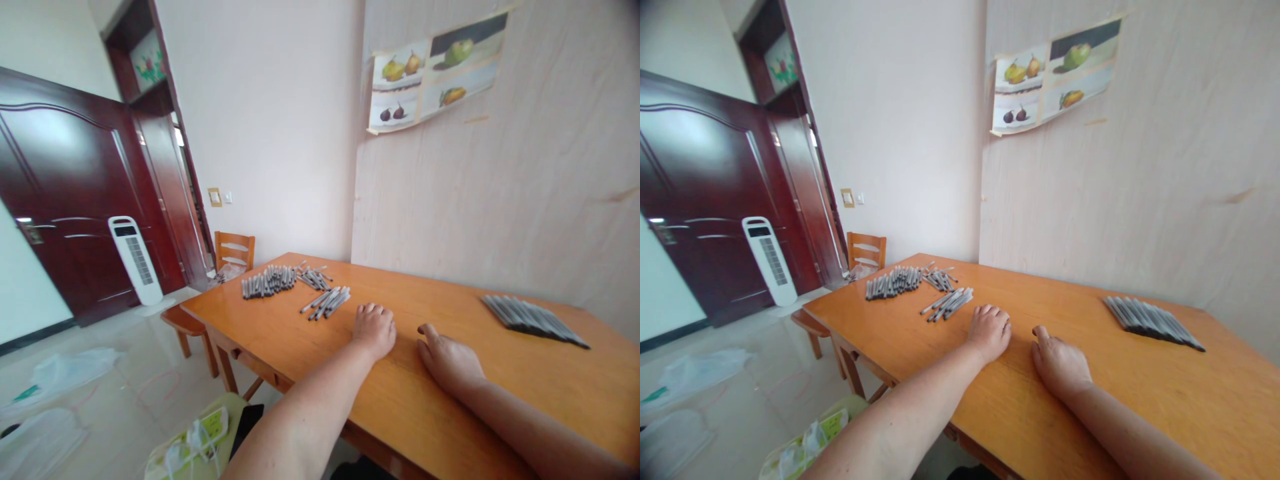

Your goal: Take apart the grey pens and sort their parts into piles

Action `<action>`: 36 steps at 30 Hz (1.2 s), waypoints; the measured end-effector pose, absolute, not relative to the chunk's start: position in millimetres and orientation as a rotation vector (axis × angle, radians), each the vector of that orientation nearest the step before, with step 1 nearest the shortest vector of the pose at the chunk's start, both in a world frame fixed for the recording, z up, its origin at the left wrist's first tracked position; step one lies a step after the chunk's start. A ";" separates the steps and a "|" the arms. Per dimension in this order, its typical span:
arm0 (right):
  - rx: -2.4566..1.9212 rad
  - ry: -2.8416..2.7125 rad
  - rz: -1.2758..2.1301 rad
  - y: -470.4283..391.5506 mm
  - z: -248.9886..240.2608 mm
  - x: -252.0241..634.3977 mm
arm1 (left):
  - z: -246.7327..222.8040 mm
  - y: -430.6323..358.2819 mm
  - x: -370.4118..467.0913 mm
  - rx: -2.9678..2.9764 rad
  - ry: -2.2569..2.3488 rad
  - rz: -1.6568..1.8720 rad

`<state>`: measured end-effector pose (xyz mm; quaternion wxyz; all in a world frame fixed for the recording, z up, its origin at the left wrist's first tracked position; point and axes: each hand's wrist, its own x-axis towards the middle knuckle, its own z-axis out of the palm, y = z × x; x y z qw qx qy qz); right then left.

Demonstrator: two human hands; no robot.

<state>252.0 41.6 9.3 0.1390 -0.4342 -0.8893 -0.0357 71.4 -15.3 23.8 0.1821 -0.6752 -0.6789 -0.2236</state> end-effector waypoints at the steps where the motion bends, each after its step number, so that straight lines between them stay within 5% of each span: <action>1: -1.259 -2.579 -0.087 43.3 10.6 250.6 | 23.5 -14.8 71.3 -1.912 -1.912 -0.635; 25: -1.456 -2.361 0.310 75.9 15.4 234.1 | 21.9 0.2 49.6 -1.692 -2.134 -1.041; 36: -1.417 -2.346 0.345 74.3 19.2 234.8 | 60.6 7.4 -5.1 -1.314 -2.413 -0.699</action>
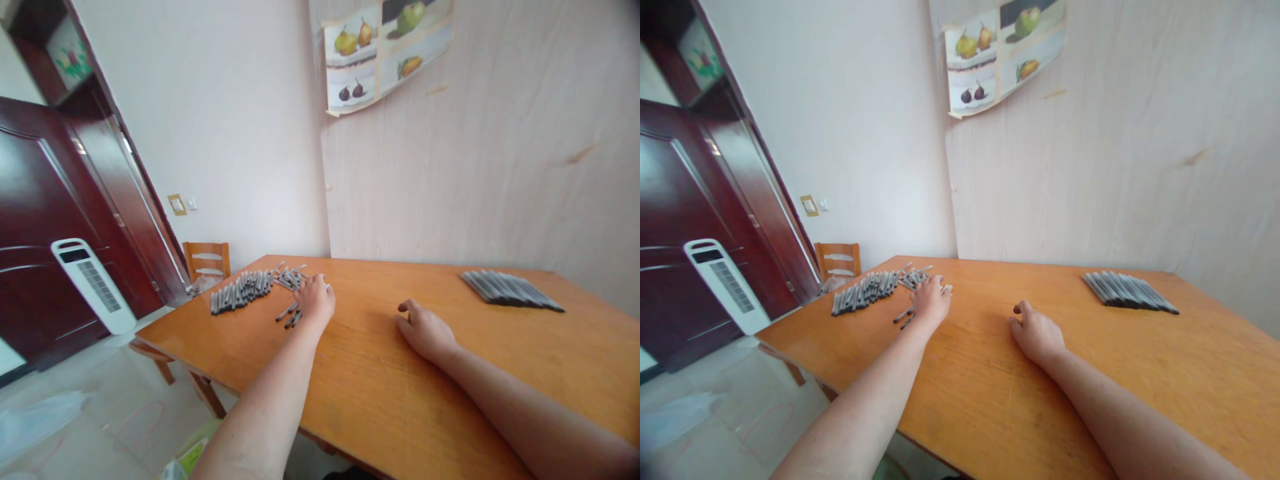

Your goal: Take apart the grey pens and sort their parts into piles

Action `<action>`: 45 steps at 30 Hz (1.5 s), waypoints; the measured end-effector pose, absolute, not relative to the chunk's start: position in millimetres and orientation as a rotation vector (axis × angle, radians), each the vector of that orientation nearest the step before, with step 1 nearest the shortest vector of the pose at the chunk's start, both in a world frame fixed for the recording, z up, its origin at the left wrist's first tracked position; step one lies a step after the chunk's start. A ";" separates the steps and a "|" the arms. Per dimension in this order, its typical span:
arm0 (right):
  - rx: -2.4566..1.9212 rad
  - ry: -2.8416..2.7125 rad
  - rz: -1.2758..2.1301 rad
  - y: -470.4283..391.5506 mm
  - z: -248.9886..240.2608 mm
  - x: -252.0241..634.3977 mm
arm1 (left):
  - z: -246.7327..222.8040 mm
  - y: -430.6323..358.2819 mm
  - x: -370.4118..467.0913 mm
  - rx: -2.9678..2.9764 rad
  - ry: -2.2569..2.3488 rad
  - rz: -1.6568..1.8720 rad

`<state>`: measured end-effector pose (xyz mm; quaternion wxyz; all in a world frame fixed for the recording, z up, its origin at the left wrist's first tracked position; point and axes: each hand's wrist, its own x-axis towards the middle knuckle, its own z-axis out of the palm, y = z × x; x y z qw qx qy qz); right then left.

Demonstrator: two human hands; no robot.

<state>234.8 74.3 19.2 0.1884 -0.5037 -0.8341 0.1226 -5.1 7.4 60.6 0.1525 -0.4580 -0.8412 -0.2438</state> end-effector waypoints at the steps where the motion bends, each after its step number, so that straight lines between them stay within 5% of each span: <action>1: -1.414 -2.344 0.353 74.7 19.0 234.8 | 56.4 5.6 -8.9 -1.300 -2.422 -0.662; 14: -1.427 -2.339 0.386 79.7 14.9 235.1 | 31.7 7.4 -35.8 -1.246 -2.469 -0.384; 32: -1.421 -2.331 0.366 80.6 13.4 236.2 | 28.1 10.7 -41.0 -1.247 -2.416 -0.422; 45: -1.174 -2.124 0.445 83.3 8.7 235.3 | 46.0 7.4 19.7 -1.945 -2.037 -0.479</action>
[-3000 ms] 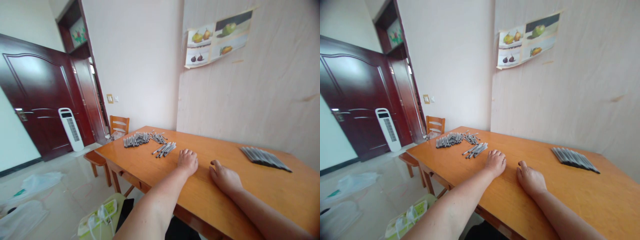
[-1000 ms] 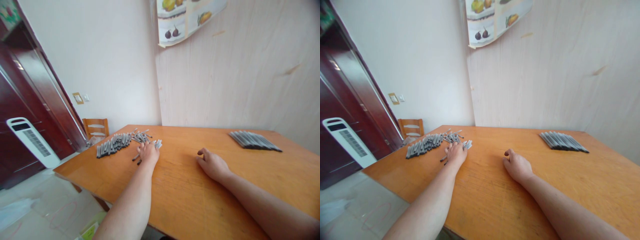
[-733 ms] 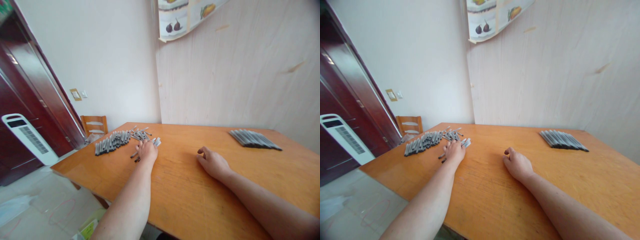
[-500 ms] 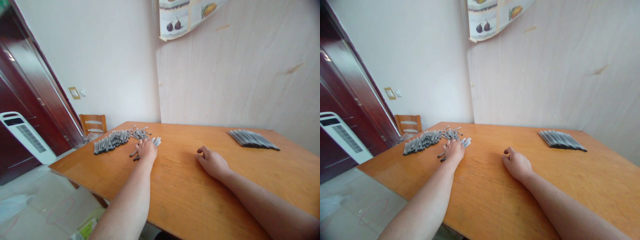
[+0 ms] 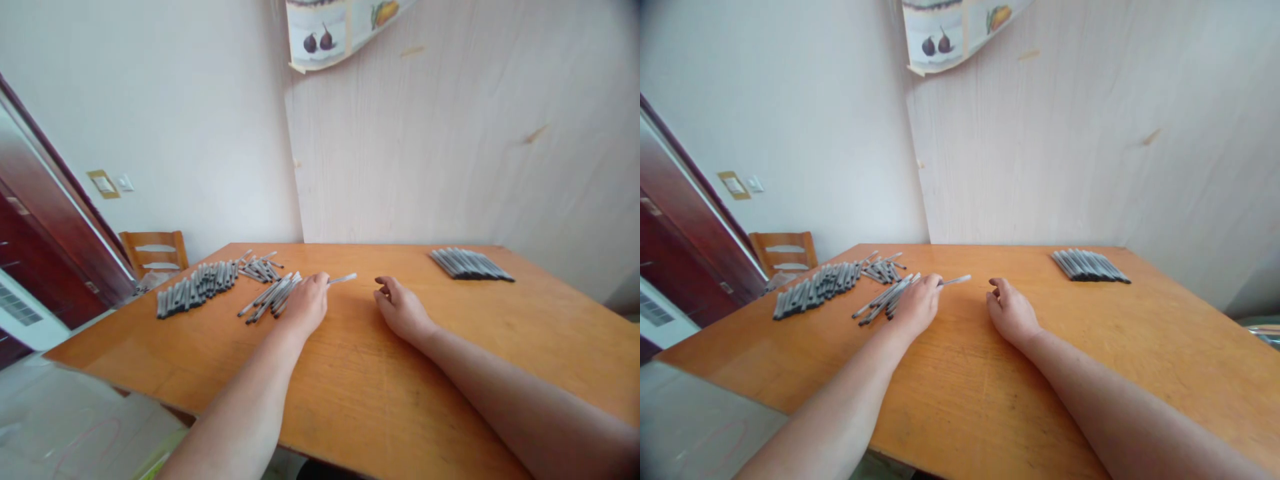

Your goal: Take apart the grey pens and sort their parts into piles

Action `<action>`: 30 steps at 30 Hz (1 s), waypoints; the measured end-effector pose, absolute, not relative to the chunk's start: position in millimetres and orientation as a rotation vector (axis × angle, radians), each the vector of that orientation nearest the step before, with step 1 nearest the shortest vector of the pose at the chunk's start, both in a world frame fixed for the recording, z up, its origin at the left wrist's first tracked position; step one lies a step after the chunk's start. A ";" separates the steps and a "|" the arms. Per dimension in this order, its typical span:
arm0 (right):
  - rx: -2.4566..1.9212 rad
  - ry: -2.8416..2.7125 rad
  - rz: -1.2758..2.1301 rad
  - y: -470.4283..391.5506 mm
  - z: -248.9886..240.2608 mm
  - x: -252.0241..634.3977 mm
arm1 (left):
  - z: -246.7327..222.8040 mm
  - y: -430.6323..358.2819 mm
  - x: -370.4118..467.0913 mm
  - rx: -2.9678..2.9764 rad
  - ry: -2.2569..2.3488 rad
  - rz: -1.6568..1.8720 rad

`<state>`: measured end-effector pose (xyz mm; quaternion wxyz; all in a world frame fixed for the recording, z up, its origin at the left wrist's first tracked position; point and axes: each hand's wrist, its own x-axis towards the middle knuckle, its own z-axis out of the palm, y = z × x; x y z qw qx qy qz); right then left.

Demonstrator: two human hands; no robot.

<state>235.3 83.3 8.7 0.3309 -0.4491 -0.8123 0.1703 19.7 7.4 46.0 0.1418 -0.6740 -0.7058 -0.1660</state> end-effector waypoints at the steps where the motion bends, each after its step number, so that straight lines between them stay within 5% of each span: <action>1: -1.128 -2.115 0.431 83.2 7.9 234.7 | 45.1 7.0 24.9 -1.999 -1.980 -0.476; 30: -0.840 -2.445 0.286 70.7 13.1 231.4 | 36.5 5.2 48.7 -2.366 -1.674 -0.511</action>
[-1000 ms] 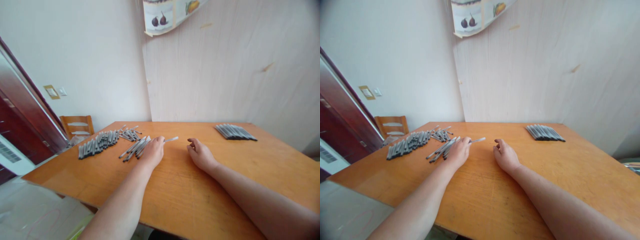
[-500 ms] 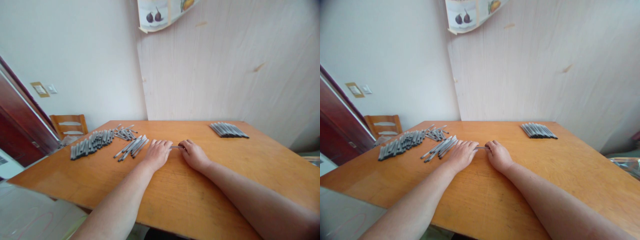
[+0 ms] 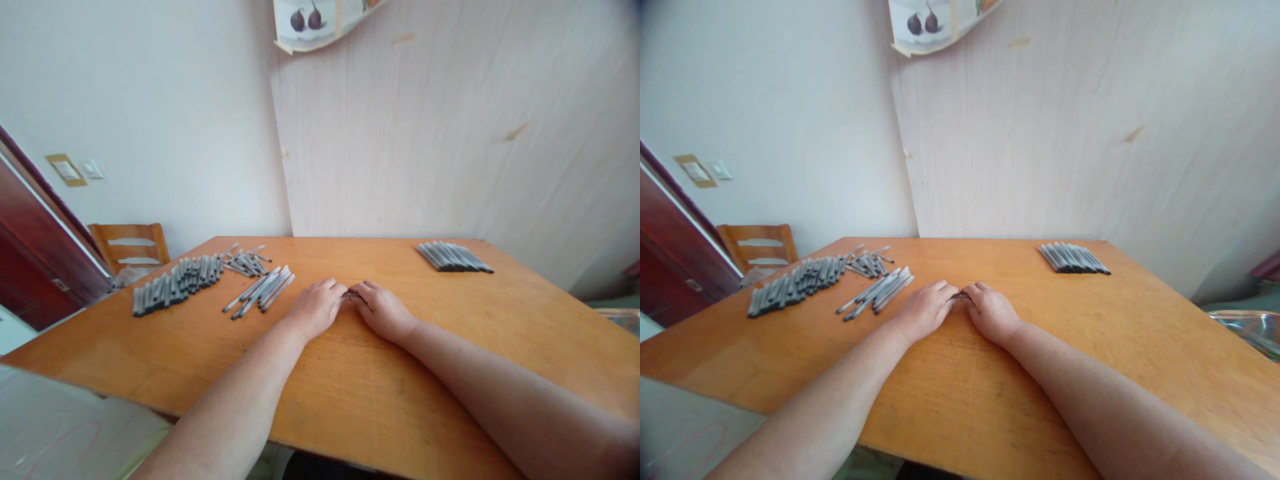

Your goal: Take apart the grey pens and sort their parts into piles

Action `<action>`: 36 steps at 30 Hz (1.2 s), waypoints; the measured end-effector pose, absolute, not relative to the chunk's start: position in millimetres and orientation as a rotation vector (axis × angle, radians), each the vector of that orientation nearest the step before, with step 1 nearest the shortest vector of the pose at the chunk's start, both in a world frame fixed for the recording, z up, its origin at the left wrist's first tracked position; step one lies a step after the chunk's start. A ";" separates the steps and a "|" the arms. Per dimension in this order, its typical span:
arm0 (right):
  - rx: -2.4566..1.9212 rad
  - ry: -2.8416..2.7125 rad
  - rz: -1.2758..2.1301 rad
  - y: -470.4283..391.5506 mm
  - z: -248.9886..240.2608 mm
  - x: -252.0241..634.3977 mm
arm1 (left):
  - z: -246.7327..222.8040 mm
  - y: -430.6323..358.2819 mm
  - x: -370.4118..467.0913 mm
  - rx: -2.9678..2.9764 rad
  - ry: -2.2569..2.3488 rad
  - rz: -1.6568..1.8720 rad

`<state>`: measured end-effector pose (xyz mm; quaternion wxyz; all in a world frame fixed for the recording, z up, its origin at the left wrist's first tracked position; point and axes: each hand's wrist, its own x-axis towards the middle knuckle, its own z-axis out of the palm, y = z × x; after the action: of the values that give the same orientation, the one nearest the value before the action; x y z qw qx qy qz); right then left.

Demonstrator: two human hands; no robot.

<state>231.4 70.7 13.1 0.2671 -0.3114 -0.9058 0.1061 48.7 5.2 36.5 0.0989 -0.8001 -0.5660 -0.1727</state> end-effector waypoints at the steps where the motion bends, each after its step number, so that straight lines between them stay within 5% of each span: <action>1: -0.830 -2.463 0.284 70.0 13.9 231.4 | 37.2 4.5 48.6 -2.360 -1.673 -0.491; 28: -0.883 -2.582 0.016 72.6 21.8 241.4 | 38.0 3.0 20.7 -2.582 -1.937 -0.620; 36: -1.017 -2.406 0.100 86.5 15.5 246.4 | 38.5 3.6 19.5 -2.529 -1.947 -0.951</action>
<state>246.4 86.5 15.5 0.2607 -0.3754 -0.8887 0.0369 19.5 3.6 38.5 -0.0942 -0.7561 -0.5819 -0.2842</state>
